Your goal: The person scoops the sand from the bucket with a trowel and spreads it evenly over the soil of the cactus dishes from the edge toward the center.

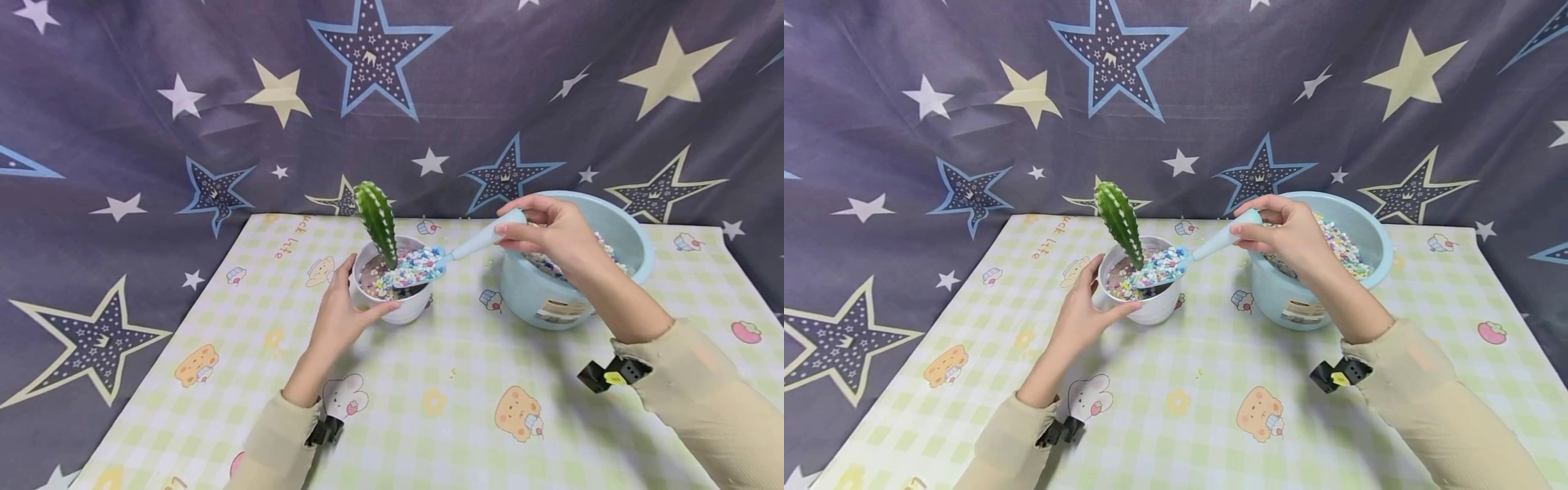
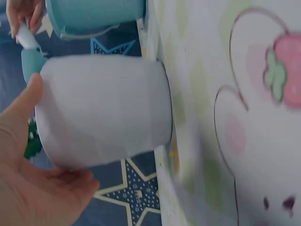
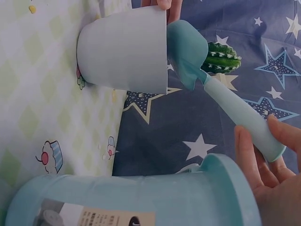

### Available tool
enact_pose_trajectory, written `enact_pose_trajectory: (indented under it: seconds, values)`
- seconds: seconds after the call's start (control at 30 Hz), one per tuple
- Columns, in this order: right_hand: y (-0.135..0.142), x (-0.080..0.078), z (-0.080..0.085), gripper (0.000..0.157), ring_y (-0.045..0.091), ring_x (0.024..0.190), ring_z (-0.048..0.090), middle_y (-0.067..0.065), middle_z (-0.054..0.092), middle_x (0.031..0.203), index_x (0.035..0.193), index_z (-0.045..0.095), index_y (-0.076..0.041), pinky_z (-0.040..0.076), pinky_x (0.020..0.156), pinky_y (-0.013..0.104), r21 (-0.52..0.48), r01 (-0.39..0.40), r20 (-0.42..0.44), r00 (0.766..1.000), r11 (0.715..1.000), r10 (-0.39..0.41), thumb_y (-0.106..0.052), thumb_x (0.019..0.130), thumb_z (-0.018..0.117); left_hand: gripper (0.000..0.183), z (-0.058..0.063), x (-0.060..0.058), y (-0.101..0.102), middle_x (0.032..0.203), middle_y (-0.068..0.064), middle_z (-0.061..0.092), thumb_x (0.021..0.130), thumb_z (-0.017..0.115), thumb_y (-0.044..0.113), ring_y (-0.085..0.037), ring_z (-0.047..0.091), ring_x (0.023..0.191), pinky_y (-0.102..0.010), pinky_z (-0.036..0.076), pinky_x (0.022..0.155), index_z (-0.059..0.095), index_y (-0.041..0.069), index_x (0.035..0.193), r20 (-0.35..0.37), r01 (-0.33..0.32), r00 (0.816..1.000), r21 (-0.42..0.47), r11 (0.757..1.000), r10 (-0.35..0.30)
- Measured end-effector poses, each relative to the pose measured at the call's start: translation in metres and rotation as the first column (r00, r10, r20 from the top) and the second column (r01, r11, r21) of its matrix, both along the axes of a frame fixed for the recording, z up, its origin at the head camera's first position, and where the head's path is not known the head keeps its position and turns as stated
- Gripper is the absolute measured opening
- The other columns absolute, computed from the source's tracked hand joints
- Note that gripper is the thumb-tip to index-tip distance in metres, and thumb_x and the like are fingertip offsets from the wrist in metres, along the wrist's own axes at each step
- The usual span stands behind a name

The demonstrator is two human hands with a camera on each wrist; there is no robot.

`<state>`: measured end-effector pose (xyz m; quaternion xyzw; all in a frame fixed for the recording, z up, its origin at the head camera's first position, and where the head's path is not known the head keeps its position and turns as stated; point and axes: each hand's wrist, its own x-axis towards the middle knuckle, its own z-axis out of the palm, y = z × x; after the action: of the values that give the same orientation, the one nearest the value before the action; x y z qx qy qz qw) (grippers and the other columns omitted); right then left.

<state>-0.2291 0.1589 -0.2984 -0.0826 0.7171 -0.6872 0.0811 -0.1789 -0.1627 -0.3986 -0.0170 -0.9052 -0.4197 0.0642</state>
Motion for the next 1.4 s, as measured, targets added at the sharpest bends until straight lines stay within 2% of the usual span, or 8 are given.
enact_pose_trajectory:
  seconds: [0.1, 0.2, 0.43, 0.67, 0.83, 1.0, 1.27, 1.4]
  values:
    - [0.000, 0.000, 0.001, 0.015, 0.009, 0.079, 0.076, -0.006, 0.074, 0.085, 0.101, 0.071, -0.014, 0.062, 0.075, 0.022, -0.008, 0.002, 0.000, 1.000, 1.000, -0.002, -0.005, 0.089, 0.073, 0.111, 0.001, -0.005, -0.007, 0.163, -0.016, 0.028, 0.076, 0.087, 0.039, -0.034, 0.033, 0.149, -0.046, 0.030, 0.123, 0.021, 0.006, 0.158, -0.005, 0.063, 0.998, 0.057, 0.996, -0.063]
    - [-0.001, 0.000, 0.001, 0.015, 0.009, 0.078, 0.076, -0.007, 0.074, 0.084, 0.100, 0.071, -0.014, 0.062, 0.074, 0.022, -0.012, 0.002, -0.005, 1.000, 1.000, -0.002, -0.003, 0.089, 0.072, 0.107, 0.001, -0.007, -0.011, 0.163, -0.014, 0.029, 0.076, 0.087, 0.035, -0.032, 0.034, 0.149, -0.040, 0.032, 0.123, 0.024, 0.007, 0.158, -0.008, 0.088, 0.996, 0.098, 0.991, -0.087]
    - [-0.003, 0.000, 0.004, 0.016, 0.009, 0.078, 0.076, -0.008, 0.075, 0.085, 0.100, 0.072, -0.015, 0.062, 0.074, 0.022, -0.004, -0.001, -0.016, 1.000, 1.000, 0.001, -0.003, 0.090, 0.072, 0.103, -0.001, -0.004, -0.008, 0.161, -0.011, 0.035, 0.075, 0.088, 0.034, -0.029, 0.038, 0.147, -0.039, 0.035, 0.122, 0.030, 0.006, 0.156, -0.032, 0.041, 0.999, 0.106, 0.994, -0.037]
    - [-0.006, 0.000, 0.006, 0.015, 0.009, 0.078, 0.076, -0.006, 0.075, 0.083, 0.101, 0.071, -0.013, 0.062, 0.074, 0.023, 0.000, -0.002, -0.031, 1.000, 1.000, 0.002, -0.005, 0.089, 0.073, 0.106, -0.002, 0.001, -0.001, 0.158, -0.012, 0.036, 0.075, 0.087, 0.040, -0.029, 0.037, 0.146, -0.042, 0.034, 0.122, 0.027, 0.005, 0.155, -0.035, 0.005, 0.999, 0.085, 0.996, -0.002]
    - [-0.010, 0.000, 0.007, 0.017, 0.009, 0.076, 0.076, -0.008, 0.075, 0.082, 0.103, 0.070, -0.010, 0.062, 0.074, 0.024, -0.002, 0.003, -0.035, 0.999, 1.000, -0.003, -0.003, 0.089, 0.073, 0.109, -0.003, -0.006, -0.006, 0.161, -0.011, 0.030, 0.075, 0.088, 0.037, -0.027, 0.033, 0.149, -0.040, 0.030, 0.124, 0.021, 0.007, 0.157, -0.023, 0.076, 0.997, 0.117, 0.990, -0.073]
    - [-0.015, -0.001, 0.007, 0.016, 0.009, 0.076, 0.076, -0.011, 0.075, 0.085, 0.101, 0.070, -0.013, 0.062, 0.075, 0.025, 0.043, -0.009, -0.067, 0.998, 0.999, 0.012, -0.003, 0.089, 0.072, 0.108, -0.003, -0.014, -0.015, 0.164, -0.010, 0.027, 0.077, 0.086, 0.040, -0.028, 0.033, 0.150, -0.041, 0.033, 0.123, 0.022, 0.013, 0.159, 0.019, 0.125, 0.992, 0.093, 0.988, -0.127]
    - [-0.021, 0.000, 0.010, 0.015, 0.008, 0.076, 0.075, -0.012, 0.074, 0.084, 0.103, 0.069, -0.015, 0.062, 0.075, 0.025, 0.121, 0.004, -0.100, 0.995, 0.993, 0.009, -0.010, 0.090, 0.074, 0.108, 0.000, -0.010, -0.011, 0.163, -0.009, 0.032, 0.073, 0.088, 0.040, -0.029, 0.038, 0.147, -0.042, 0.036, 0.121, 0.027, 0.011, 0.158, 0.004, 0.073, 0.997, 0.089, 0.993, -0.074]
    - [-0.022, 0.000, 0.012, 0.016, 0.008, 0.075, 0.075, -0.011, 0.074, 0.084, 0.104, 0.070, -0.013, 0.062, 0.075, 0.024, 0.111, 0.006, -0.096, 0.995, 0.994, 0.005, -0.009, 0.089, 0.074, 0.111, 0.001, -0.006, -0.007, 0.161, -0.009, 0.034, 0.071, 0.088, 0.047, -0.032, 0.043, 0.143, -0.045, 0.040, 0.118, 0.028, 0.012, 0.157, 0.008, 0.013, 1.000, 0.027, 1.000, -0.013]
